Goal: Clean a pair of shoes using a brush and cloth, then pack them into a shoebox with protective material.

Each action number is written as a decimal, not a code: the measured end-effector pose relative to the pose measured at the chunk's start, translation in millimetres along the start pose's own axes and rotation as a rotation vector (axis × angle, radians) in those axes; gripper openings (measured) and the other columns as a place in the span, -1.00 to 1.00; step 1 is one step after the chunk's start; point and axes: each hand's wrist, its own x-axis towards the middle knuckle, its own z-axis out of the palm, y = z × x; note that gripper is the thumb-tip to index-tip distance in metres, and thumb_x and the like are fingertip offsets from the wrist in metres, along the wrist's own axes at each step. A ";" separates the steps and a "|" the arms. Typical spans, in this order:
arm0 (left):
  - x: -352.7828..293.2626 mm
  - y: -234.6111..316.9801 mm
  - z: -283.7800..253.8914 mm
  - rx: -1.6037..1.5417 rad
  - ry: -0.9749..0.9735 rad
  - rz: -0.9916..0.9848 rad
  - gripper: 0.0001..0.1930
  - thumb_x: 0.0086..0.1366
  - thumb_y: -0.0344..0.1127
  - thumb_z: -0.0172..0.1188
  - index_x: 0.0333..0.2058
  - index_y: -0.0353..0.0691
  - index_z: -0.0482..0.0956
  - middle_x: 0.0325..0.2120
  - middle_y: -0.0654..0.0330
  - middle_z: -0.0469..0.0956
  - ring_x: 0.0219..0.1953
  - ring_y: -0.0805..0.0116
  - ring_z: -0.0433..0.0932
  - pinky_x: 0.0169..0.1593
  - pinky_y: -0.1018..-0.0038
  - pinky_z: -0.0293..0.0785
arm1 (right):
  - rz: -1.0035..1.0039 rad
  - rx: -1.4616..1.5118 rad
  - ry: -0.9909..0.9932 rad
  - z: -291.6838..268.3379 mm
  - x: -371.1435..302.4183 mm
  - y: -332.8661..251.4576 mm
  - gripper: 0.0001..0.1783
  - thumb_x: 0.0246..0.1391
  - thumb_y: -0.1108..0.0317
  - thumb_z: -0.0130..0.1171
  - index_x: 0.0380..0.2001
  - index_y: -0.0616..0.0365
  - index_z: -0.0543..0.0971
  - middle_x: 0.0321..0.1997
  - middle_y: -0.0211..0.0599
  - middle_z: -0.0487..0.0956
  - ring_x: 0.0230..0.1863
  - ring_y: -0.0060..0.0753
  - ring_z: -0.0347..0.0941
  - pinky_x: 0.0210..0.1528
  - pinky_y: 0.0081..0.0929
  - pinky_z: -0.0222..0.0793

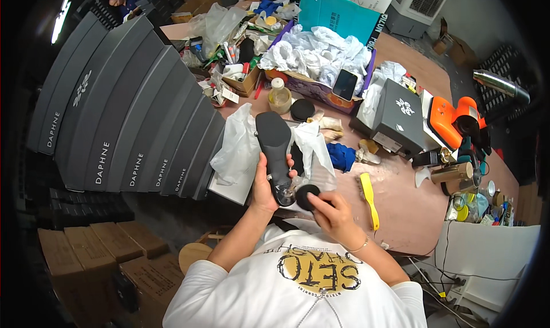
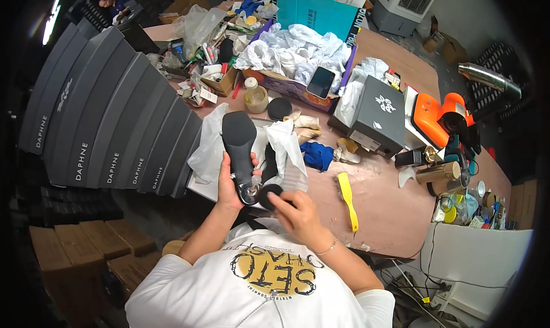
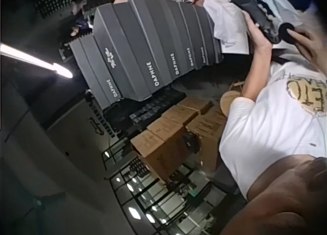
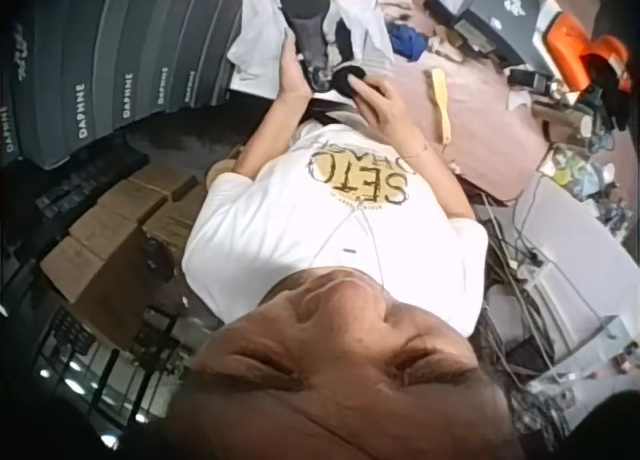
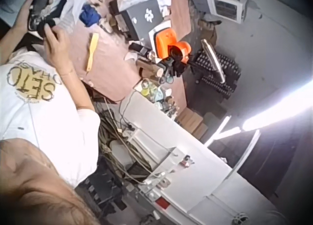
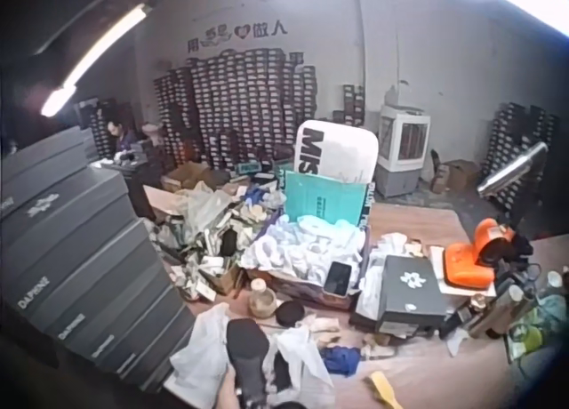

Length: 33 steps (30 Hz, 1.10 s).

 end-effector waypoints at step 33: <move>-81.7 -1.5 -12.2 1.692 -0.352 0.369 -0.63 0.02 -0.32 0.37 -0.20 -0.34 0.54 -0.31 0.04 0.56 -0.27 0.20 0.55 -0.22 0.39 0.48 | 1.039 1.497 0.328 30.8 -9.6 74.4 -0.71 0.17 0.38 -0.06 -0.10 0.34 0.43 -0.19 -0.16 0.56 -0.24 -0.29 0.56 -0.17 -0.29 0.59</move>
